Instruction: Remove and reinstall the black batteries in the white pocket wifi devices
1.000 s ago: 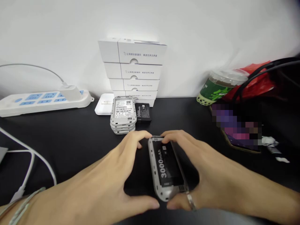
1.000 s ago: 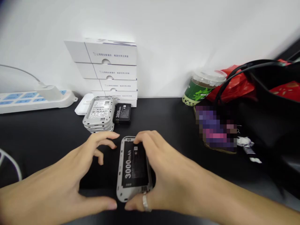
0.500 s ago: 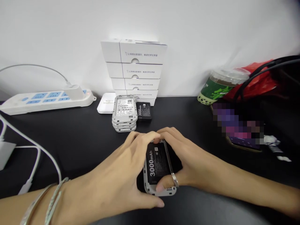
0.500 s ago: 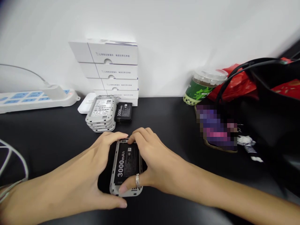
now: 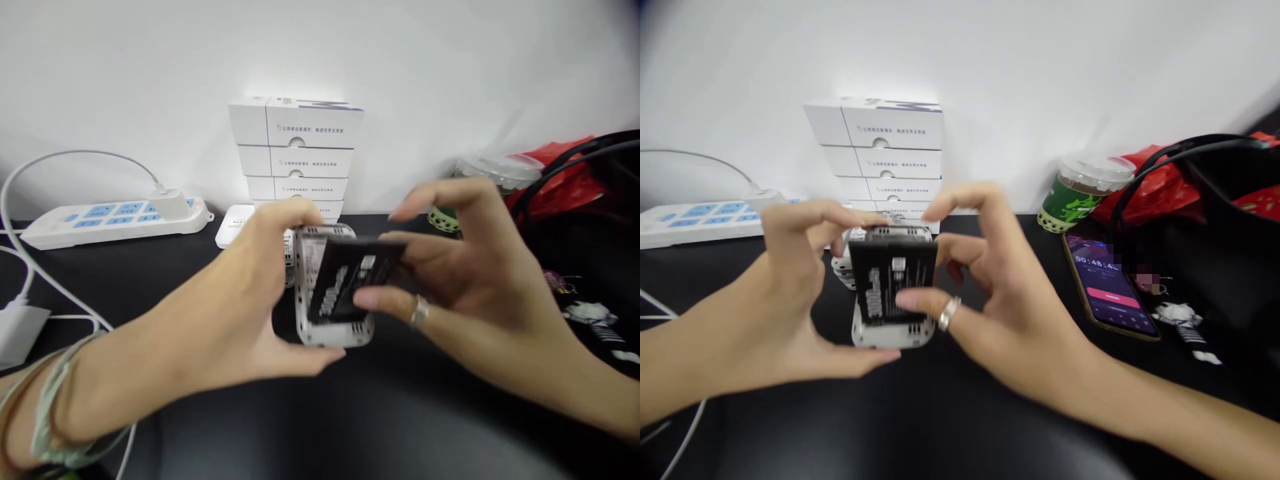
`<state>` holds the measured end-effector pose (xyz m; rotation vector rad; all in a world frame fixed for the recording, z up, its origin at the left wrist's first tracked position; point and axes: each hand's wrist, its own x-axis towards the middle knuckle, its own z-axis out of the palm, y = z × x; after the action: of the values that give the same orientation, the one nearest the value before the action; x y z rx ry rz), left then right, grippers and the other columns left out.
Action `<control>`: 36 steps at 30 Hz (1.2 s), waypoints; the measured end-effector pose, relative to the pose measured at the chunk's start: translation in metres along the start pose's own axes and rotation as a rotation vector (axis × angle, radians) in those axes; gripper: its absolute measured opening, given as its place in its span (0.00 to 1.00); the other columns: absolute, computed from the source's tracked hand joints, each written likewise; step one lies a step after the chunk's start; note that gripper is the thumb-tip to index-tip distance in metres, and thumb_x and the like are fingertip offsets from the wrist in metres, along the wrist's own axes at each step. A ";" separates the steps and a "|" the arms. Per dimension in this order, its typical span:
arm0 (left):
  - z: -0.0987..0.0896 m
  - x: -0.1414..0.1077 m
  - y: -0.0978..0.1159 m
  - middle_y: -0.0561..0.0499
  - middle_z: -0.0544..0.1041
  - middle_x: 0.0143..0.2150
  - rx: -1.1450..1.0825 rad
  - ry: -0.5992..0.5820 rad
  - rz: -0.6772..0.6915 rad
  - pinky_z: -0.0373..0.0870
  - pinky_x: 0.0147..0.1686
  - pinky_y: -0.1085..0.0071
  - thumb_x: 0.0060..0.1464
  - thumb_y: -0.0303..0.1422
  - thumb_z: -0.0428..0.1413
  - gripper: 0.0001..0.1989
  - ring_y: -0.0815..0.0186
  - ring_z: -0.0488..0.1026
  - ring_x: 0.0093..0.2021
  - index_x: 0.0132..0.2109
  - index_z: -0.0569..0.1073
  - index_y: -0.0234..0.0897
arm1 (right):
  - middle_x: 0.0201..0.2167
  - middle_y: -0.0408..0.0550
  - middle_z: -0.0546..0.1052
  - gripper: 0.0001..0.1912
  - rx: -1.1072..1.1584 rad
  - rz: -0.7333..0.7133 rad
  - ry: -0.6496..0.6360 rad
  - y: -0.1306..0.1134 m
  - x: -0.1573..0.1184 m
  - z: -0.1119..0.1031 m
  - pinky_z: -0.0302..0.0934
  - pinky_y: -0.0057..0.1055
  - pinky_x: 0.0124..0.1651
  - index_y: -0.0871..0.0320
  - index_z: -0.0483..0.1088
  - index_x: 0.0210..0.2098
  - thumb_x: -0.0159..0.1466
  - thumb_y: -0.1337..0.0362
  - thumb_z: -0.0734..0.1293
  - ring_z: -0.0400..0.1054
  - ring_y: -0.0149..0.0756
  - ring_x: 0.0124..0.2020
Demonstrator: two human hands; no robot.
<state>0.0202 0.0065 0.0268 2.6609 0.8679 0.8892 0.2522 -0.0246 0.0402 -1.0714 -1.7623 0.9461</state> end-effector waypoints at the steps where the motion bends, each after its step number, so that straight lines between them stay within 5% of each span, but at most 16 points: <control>1: -0.003 0.003 -0.010 0.41 0.60 0.61 0.026 0.030 0.001 0.76 0.52 0.54 0.48 0.46 0.69 0.44 0.49 0.72 0.56 0.61 0.49 0.45 | 0.35 0.39 0.78 0.23 0.078 0.030 0.064 0.005 0.010 -0.001 0.72 0.37 0.34 0.46 0.57 0.45 0.61 0.64 0.74 0.77 0.40 0.34; 4: -0.011 0.008 -0.038 0.39 0.62 0.61 0.038 0.056 -0.087 0.76 0.52 0.56 0.45 0.51 0.70 0.45 0.48 0.72 0.57 0.58 0.51 0.43 | 0.31 0.39 0.78 0.26 0.223 0.142 0.148 0.026 0.040 -0.006 0.63 0.29 0.27 0.50 0.57 0.43 0.56 0.62 0.78 0.69 0.30 0.25; 8: -0.017 0.002 -0.064 0.41 0.71 0.56 0.038 -0.038 -0.252 0.75 0.52 0.54 0.45 0.55 0.68 0.44 0.48 0.75 0.54 0.57 0.50 0.44 | 0.21 0.32 0.70 0.29 0.191 0.341 0.002 0.058 0.068 -0.010 0.53 0.24 0.24 0.53 0.55 0.43 0.55 0.61 0.78 0.60 0.24 0.19; 16: -0.016 -0.002 -0.079 0.40 0.65 0.60 0.226 0.012 -0.113 0.74 0.52 0.55 0.53 0.59 0.61 0.43 0.48 0.73 0.56 0.64 0.53 0.41 | 0.14 0.28 0.67 0.26 -0.017 0.279 0.020 0.087 0.085 0.014 0.49 0.25 0.21 0.50 0.48 0.36 0.61 0.59 0.74 0.56 0.26 0.15; 20: -0.019 -0.014 -0.062 0.40 0.65 0.59 0.315 0.139 0.035 0.66 0.59 0.54 0.60 0.54 0.60 0.35 0.48 0.68 0.60 0.62 0.57 0.39 | 0.17 0.32 0.70 0.23 -0.109 0.172 0.056 0.078 0.063 0.013 0.53 0.26 0.24 0.50 0.51 0.34 0.62 0.57 0.73 0.61 0.28 0.18; 22: -0.019 -0.027 -0.045 0.46 0.71 0.49 0.334 0.139 0.116 0.69 0.50 0.62 0.65 0.44 0.59 0.19 0.57 0.72 0.50 0.54 0.64 0.40 | 0.18 0.32 0.68 0.20 -0.185 0.089 0.040 0.068 0.041 0.007 0.51 0.25 0.24 0.51 0.53 0.32 0.63 0.58 0.72 0.60 0.27 0.19; 24: -0.017 -0.044 -0.029 0.55 0.70 0.33 0.316 -0.008 0.171 0.66 0.34 0.68 0.68 0.35 0.54 0.04 0.65 0.70 0.32 0.43 0.66 0.42 | 0.19 0.32 0.64 0.17 -0.351 -0.044 -0.018 0.061 0.014 0.000 0.49 0.24 0.22 0.52 0.55 0.31 0.66 0.59 0.69 0.56 0.25 0.18; 26: -0.011 -0.060 -0.019 0.59 0.65 0.24 0.266 -0.203 0.165 0.58 0.25 0.67 0.69 0.31 0.51 0.09 0.68 0.63 0.22 0.37 0.64 0.42 | 0.19 0.32 0.62 0.16 -0.532 -0.161 -0.104 0.060 -0.011 -0.007 0.49 0.24 0.21 0.52 0.56 0.30 0.70 0.60 0.66 0.55 0.24 0.17; 30: 0.000 -0.081 -0.020 0.62 0.64 0.22 0.118 -0.471 0.015 0.56 0.22 0.69 0.68 0.29 0.50 0.15 0.72 0.62 0.19 0.31 0.57 0.41 | 0.18 0.34 0.63 0.13 -0.817 -0.372 -0.217 0.072 -0.042 -0.013 0.50 0.28 0.23 0.54 0.62 0.32 0.74 0.62 0.62 0.57 0.27 0.16; 36: 0.003 -0.084 -0.032 0.63 0.57 0.21 -0.047 -0.479 -0.163 0.54 0.20 0.75 0.67 0.32 0.51 0.17 0.74 0.54 0.18 0.29 0.54 0.41 | 0.19 0.39 0.68 0.17 -0.896 -0.473 -0.298 0.085 -0.044 -0.015 0.51 0.32 0.25 0.57 0.68 0.34 0.77 0.63 0.56 0.61 0.31 0.17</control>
<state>-0.0472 -0.0173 -0.0278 2.5457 0.9048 0.2122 0.3021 -0.0332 -0.0428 -0.9605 -2.6356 -0.0253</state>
